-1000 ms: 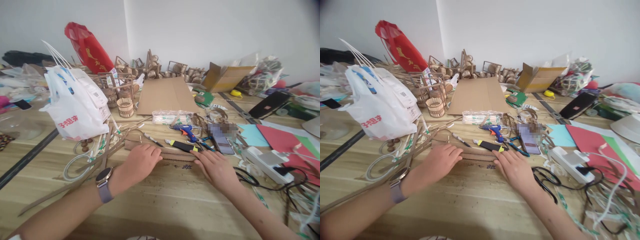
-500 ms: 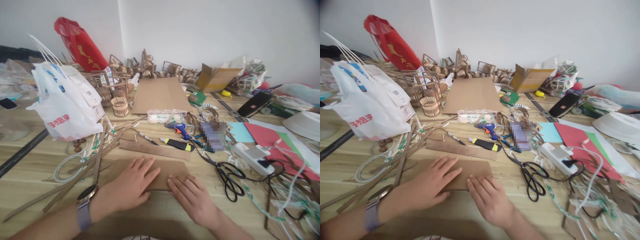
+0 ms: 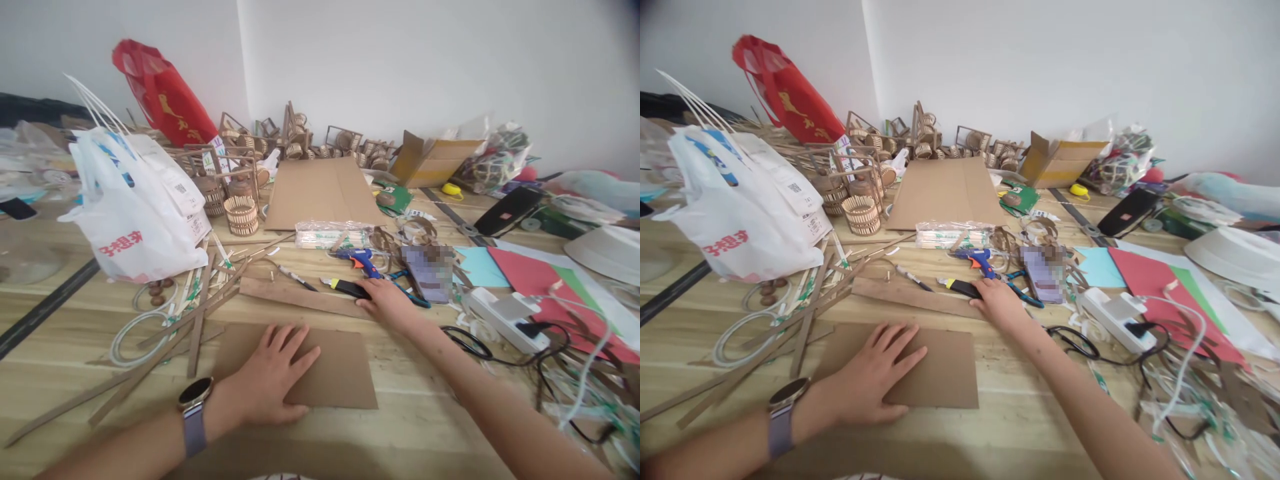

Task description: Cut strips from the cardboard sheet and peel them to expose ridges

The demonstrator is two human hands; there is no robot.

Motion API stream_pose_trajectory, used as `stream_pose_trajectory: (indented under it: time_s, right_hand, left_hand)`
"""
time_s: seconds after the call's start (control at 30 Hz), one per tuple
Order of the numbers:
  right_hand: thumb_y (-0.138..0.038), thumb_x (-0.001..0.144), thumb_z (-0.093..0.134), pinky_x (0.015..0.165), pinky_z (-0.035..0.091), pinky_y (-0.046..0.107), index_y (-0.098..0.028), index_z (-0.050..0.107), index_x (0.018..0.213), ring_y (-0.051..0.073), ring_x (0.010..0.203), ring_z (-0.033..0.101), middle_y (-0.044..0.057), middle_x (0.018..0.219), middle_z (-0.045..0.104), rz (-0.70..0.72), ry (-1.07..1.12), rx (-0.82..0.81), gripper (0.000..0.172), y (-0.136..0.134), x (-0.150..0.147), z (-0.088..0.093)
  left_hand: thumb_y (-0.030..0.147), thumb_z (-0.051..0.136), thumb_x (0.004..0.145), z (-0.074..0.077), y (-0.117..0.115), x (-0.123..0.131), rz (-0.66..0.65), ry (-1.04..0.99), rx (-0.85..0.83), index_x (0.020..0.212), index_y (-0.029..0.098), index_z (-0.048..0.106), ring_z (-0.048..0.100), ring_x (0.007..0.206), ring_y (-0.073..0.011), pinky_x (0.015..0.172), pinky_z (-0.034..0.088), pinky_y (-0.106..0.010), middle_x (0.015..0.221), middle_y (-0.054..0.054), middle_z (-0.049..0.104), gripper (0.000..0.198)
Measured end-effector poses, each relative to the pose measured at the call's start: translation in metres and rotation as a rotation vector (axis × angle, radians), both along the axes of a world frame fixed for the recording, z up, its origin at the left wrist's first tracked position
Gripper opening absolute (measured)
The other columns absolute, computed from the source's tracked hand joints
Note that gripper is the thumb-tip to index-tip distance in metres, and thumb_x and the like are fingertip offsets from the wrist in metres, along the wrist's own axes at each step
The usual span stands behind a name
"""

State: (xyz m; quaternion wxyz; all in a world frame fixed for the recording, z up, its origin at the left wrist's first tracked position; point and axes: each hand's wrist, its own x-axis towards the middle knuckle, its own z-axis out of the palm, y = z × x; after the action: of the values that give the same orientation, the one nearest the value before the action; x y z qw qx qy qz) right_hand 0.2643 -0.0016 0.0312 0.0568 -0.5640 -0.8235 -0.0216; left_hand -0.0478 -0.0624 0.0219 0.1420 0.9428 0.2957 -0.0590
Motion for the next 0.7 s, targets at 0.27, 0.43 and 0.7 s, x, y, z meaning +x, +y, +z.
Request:
stream_pose_trajectory:
  time_s: [0.27,0.43,0.7]
  right_hand:
    - [-0.016,0.093,0.045,0.092,0.049,0.044,-0.01,0.058,0.121,0.029,0.104,0.066,0.019,0.107,0.069,-0.049,0.06,0.006,0.031,0.001,-0.003,-0.007]
    - [-0.029,0.102,0.028,0.073,0.056,0.031,-0.017,0.05,0.119,0.02,0.082,0.068,0.008,0.09,0.069,-0.103,0.286,-0.031,0.03,-0.04,-0.002,0.01]
    - [-0.051,0.091,0.057,0.075,0.058,0.035,-0.025,0.053,0.12,0.02,0.086,0.067,0.009,0.105,0.069,-0.18,1.193,-0.531,0.039,-0.11,-0.002,0.023]
  left_hand:
    - [0.067,0.057,0.083,-0.011,0.0,-0.005,0.004,-0.082,0.019,0.152,0.026,0.035,0.027,0.14,-0.0441,0.11,0.021,-0.068,0.159,-0.021,0.024,0.083]
    - [0.07,0.053,0.083,-0.012,0.001,-0.006,-0.014,-0.102,0.049,0.151,0.027,0.035,0.028,0.14,-0.0427,0.11,0.021,-0.066,0.16,-0.019,0.024,0.082]
    - [0.067,0.061,0.079,-0.01,0.013,-0.002,0.004,-0.138,0.102,0.149,0.025,0.04,0.03,0.136,-0.0418,0.109,0.024,-0.065,0.158,-0.019,0.027,0.084]
